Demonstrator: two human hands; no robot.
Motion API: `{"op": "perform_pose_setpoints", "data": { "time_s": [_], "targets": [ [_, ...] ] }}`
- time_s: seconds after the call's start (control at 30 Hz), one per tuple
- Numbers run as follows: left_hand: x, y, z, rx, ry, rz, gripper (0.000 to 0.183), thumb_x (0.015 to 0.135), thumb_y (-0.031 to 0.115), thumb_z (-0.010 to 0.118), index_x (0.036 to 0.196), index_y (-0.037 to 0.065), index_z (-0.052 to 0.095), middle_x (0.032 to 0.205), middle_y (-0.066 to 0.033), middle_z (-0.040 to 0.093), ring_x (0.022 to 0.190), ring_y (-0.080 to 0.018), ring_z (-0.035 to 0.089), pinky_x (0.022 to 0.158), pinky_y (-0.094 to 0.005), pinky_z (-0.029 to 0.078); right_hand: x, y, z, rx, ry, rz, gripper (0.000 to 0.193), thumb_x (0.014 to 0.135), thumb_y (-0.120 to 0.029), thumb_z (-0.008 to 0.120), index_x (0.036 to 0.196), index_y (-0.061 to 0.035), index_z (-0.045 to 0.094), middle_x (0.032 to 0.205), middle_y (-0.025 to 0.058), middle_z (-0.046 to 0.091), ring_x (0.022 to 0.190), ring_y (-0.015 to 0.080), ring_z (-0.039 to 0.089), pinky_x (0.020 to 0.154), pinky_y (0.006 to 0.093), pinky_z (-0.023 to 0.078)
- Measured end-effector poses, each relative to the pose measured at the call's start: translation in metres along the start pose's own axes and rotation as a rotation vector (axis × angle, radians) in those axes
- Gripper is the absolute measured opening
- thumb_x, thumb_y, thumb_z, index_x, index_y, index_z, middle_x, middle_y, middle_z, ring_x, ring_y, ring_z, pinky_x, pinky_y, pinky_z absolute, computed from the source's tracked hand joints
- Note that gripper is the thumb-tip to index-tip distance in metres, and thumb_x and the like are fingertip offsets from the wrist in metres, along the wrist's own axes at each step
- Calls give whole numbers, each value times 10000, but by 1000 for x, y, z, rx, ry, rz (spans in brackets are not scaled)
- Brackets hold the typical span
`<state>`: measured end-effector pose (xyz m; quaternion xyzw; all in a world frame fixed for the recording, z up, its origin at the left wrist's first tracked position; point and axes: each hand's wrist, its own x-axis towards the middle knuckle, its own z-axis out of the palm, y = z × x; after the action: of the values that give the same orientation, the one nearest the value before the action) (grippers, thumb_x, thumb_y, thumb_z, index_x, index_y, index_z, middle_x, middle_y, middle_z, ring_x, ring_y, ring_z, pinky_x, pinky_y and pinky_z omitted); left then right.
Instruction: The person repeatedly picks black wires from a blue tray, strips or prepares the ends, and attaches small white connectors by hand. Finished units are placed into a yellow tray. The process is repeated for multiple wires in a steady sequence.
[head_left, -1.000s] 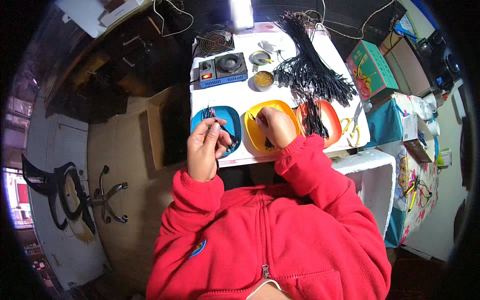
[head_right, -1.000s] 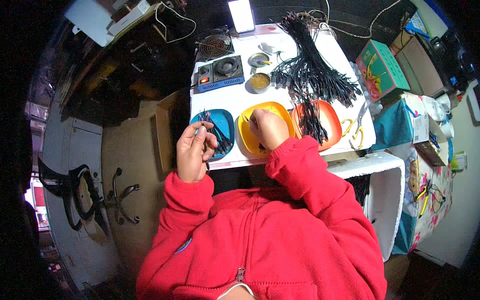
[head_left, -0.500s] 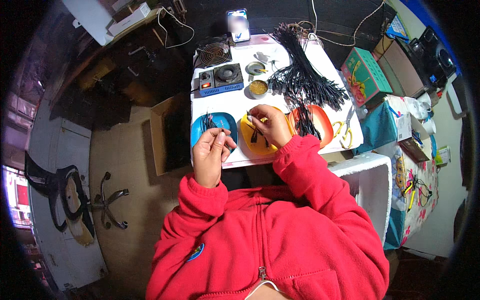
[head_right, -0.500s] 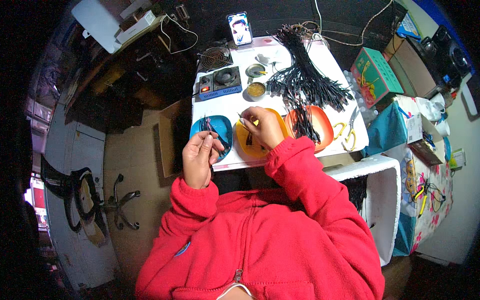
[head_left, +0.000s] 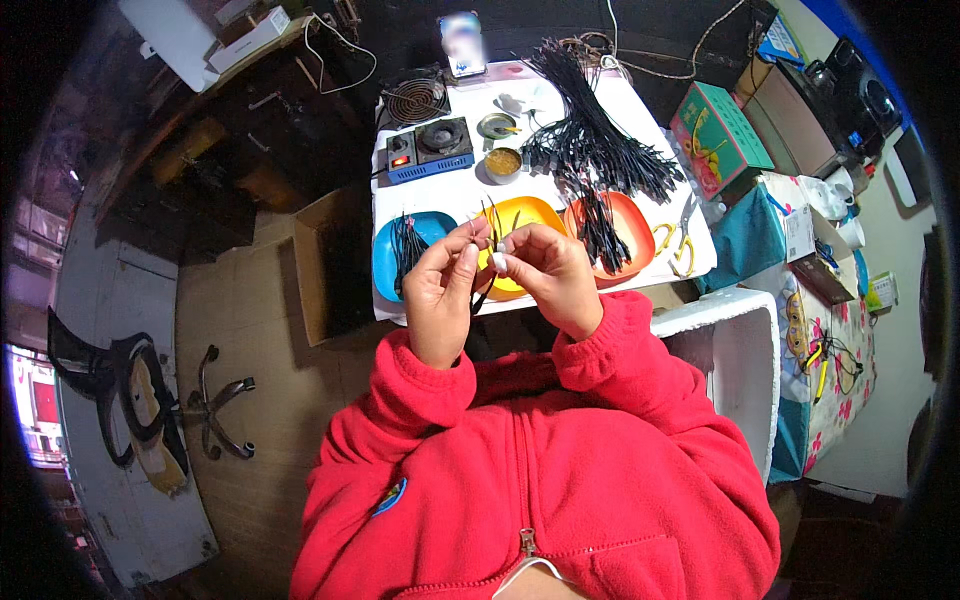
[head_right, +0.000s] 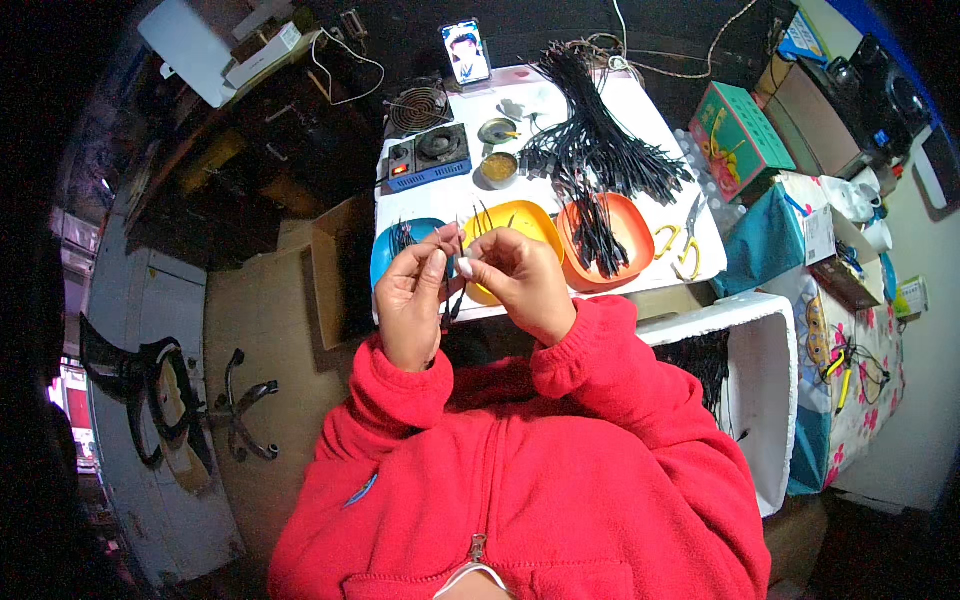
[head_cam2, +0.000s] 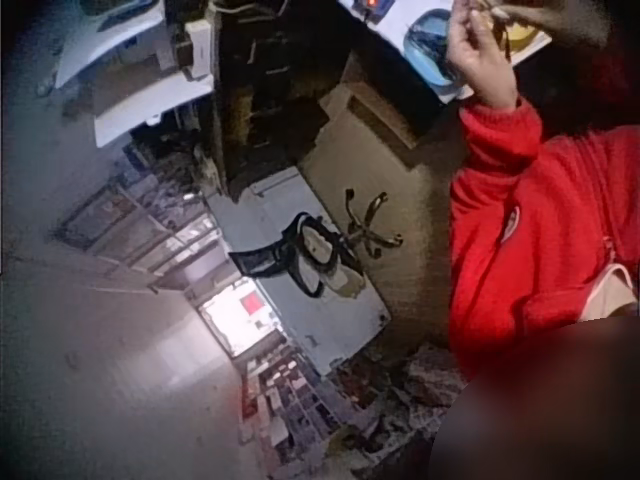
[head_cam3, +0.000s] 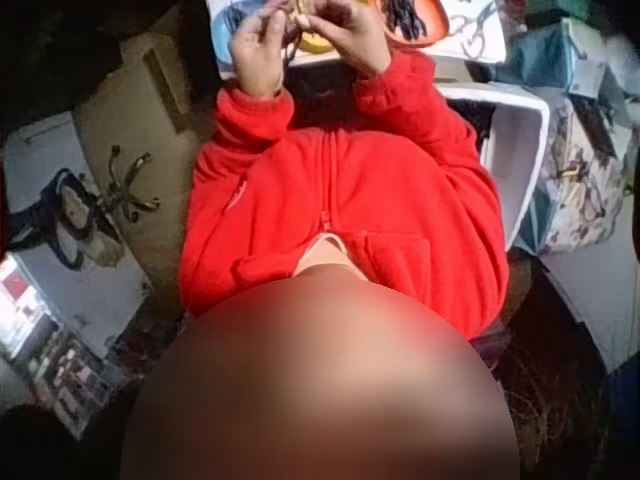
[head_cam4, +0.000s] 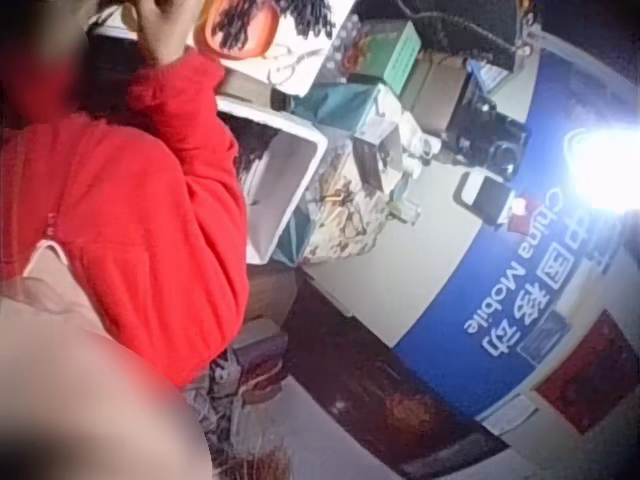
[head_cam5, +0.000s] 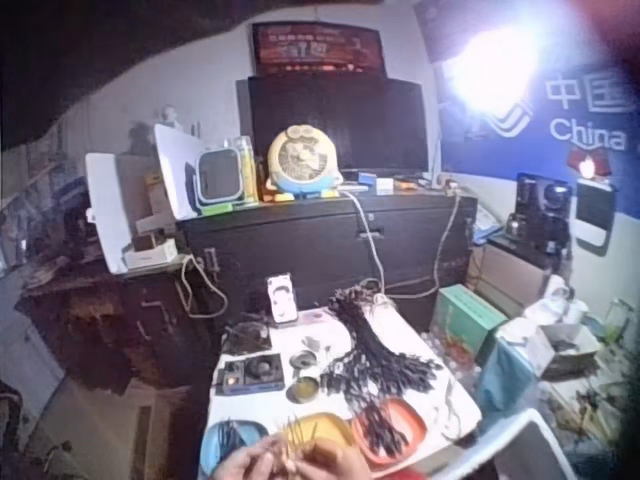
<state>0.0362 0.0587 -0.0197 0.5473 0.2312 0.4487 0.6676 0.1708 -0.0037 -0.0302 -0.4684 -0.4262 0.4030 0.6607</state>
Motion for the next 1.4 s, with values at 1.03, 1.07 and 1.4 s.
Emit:
{"op": "perform_pose_setpoints", "data": {
  "time_s": [1.03,1.07,1.4],
  "targets": [
    [-32,13,13,-97,-101,-43,133,946,94,570,1001,-21,607,776,-34,624,599,-56,491,543,-178,391,-28,-30,1,256,6,-64,73,884,-11,630,937,5,583,897,17,609,841,77,583,760,218,473],
    [-33,12,13,-100,-104,-46,133,945,93,570,1003,-21,607,771,-31,620,600,-55,489,543,-177,388,-28,-31,1,243,-5,-64,75,884,-13,632,938,5,583,898,18,610,844,78,586,763,217,474],
    [-36,10,11,-274,-141,-181,143,918,100,604,1018,-2,619,787,-63,637,604,-83,518,510,-185,375,-26,-21,0,724,-116,148,123,886,-56,630,991,-20,577,889,17,591,779,76,540,714,217,445]
  ]
}}
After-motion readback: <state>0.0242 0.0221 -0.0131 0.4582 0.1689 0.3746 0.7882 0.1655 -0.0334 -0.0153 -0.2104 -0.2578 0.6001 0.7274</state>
